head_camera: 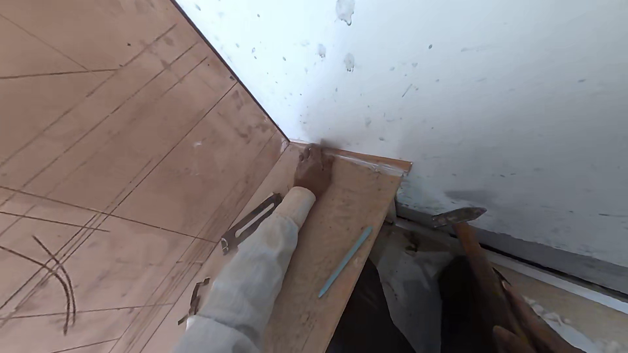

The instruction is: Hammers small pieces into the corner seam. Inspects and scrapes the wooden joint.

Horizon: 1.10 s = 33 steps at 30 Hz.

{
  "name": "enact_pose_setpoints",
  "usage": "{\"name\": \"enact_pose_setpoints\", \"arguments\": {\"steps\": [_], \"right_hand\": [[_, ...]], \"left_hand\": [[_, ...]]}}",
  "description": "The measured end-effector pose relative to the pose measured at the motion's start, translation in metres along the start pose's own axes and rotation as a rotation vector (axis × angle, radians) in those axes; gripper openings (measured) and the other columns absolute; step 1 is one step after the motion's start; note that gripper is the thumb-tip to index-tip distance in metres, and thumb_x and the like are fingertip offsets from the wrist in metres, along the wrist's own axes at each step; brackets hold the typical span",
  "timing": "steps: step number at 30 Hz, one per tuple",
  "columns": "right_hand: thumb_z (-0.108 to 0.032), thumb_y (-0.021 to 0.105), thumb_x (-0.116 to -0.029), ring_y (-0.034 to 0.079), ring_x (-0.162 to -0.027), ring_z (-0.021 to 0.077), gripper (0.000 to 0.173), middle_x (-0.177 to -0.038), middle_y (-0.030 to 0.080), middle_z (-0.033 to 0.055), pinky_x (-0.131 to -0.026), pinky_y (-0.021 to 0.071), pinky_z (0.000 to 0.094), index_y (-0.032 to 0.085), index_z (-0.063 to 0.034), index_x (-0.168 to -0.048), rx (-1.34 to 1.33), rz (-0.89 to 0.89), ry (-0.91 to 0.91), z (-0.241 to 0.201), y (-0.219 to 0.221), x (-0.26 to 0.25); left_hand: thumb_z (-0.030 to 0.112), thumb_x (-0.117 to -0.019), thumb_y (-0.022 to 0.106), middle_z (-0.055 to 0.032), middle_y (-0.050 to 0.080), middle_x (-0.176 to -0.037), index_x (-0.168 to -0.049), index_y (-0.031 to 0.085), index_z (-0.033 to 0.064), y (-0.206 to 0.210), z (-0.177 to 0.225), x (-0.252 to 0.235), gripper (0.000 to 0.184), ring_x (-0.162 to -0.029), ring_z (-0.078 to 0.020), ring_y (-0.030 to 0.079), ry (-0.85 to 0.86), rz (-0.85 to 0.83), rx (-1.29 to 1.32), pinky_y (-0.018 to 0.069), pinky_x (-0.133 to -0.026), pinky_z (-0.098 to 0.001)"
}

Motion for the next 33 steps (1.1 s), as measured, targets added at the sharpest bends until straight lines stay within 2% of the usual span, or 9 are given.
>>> {"name": "enact_pose_setpoints", "arguments": {"steps": [4,7,11,14,18,22,26,31,33], "right_hand": [[-0.017,0.060,-0.1020,0.066,-0.061,0.0127,0.063,-0.092,0.071,0.0144,-0.056,0.0596,0.0331,0.035,0.0073,-0.154,0.147,0.020,-0.098,-0.026,-0.001,-0.004],[-0.025,0.061,-0.1015,0.066,-0.059,0.0142,0.058,-0.090,0.074,0.0180,-0.055,0.0580,0.0335,0.046,0.0021,-0.151,0.376,0.094,-0.279,-0.063,-0.005,-0.019],[-0.037,0.053,-0.1012,0.060,-0.054,0.0099,0.055,-0.080,0.072,0.0070,-0.048,0.0519,0.0287,0.053,-0.0124,-0.151,0.685,0.136,-0.605,-0.130,0.007,-0.062],[-0.033,0.048,-0.1008,0.058,-0.052,0.0167,0.054,-0.071,0.065,0.0042,-0.045,0.0490,0.0349,0.053,-0.0114,-0.150,0.874,0.053,-0.743,-0.170,0.035,-0.104],[-0.027,0.050,-0.1008,0.060,-0.052,0.0251,0.056,-0.066,0.064,0.0078,-0.048,0.0492,0.0436,0.048,-0.0109,-0.154,1.001,-0.104,-0.718,-0.190,0.062,-0.149],[-0.027,0.051,-0.1013,0.059,-0.050,0.0232,0.055,-0.064,0.062,0.0066,-0.047,0.0476,0.0417,0.048,-0.0131,-0.155,1.072,-0.188,-0.704,-0.201,0.076,-0.166],[-0.025,0.056,-0.1029,0.058,-0.052,0.0225,0.053,-0.063,0.062,0.0059,-0.049,0.0463,0.0439,0.048,-0.0188,-0.155,1.142,-0.270,-0.533,-0.203,0.075,-0.176],[-0.031,0.046,-0.1030,0.054,-0.047,0.0189,0.053,-0.062,0.060,0.0059,-0.044,0.0428,0.0382,0.050,-0.0132,-0.153,1.089,-0.130,-0.755,-0.233,0.079,-0.166],[-0.029,0.046,-0.1024,0.053,-0.047,0.0203,0.055,-0.061,0.059,0.0059,-0.044,0.0430,0.0403,0.048,-0.0143,-0.155,1.107,-0.145,-0.734,-0.224,0.081,-0.168]], "left_hand": [[0.026,-0.1106,0.048,-0.0262,0.042,-0.158,-0.148,0.048,-0.0027,0.008,0.025,0.024,0.047,-0.147,-0.0435,0.041,0.254,0.044,0.057,0.0325,-0.120,-0.0542],[0.020,-0.1092,0.049,-0.0272,0.049,-0.152,-0.144,0.052,-0.0062,0.010,0.038,0.038,0.044,-0.143,-0.0435,0.047,0.381,0.068,0.083,0.0377,-0.117,-0.0542],[0.015,-0.1084,0.050,-0.0250,0.060,-0.142,-0.136,0.058,-0.0073,0.003,0.034,0.038,0.037,-0.131,-0.0427,0.059,0.406,0.109,0.150,0.0450,-0.109,-0.0559],[0.016,-0.1092,0.047,-0.0218,0.069,-0.125,-0.132,0.062,-0.0018,-0.005,0.017,0.029,0.032,-0.112,-0.0377,0.069,0.348,0.155,0.222,0.0512,-0.097,-0.0568],[0.016,-0.1102,0.045,-0.0230,0.067,-0.129,-0.139,0.056,-0.0004,-0.004,0.002,0.018,0.035,-0.119,-0.0406,0.065,0.223,0.109,0.213,0.0475,-0.102,-0.0582],[0.017,-0.1106,0.044,-0.0206,0.064,-0.136,-0.141,0.054,0.0016,-0.002,0.001,0.014,0.036,-0.124,-0.0395,0.063,0.199,0.016,0.178,0.0467,-0.105,-0.0561],[0.017,-0.1105,0.044,-0.0209,0.064,-0.137,-0.142,0.053,0.0002,-0.001,0.003,0.014,0.037,-0.128,-0.0407,0.060,0.220,-0.006,0.158,0.0446,-0.107,-0.0570],[0.018,-0.1109,0.043,-0.0218,0.063,-0.135,-0.141,0.054,-0.0005,-0.002,0.005,0.013,0.037,-0.127,-0.0409,0.059,0.219,-0.021,0.136,0.0447,-0.106,-0.0557],[0.018,-0.1108,0.043,-0.0219,0.063,-0.136,-0.141,0.054,-0.0006,-0.001,0.004,0.015,0.037,-0.128,-0.0412,0.059,0.219,-0.023,0.136,0.0445,-0.106,-0.0557]]}}
Point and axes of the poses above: each hand's wrist, its own x-axis away from the middle knuckle, its own y-axis out of the palm, z = x × y, the point moved 10 cm from there along -x, towards the middle knuckle
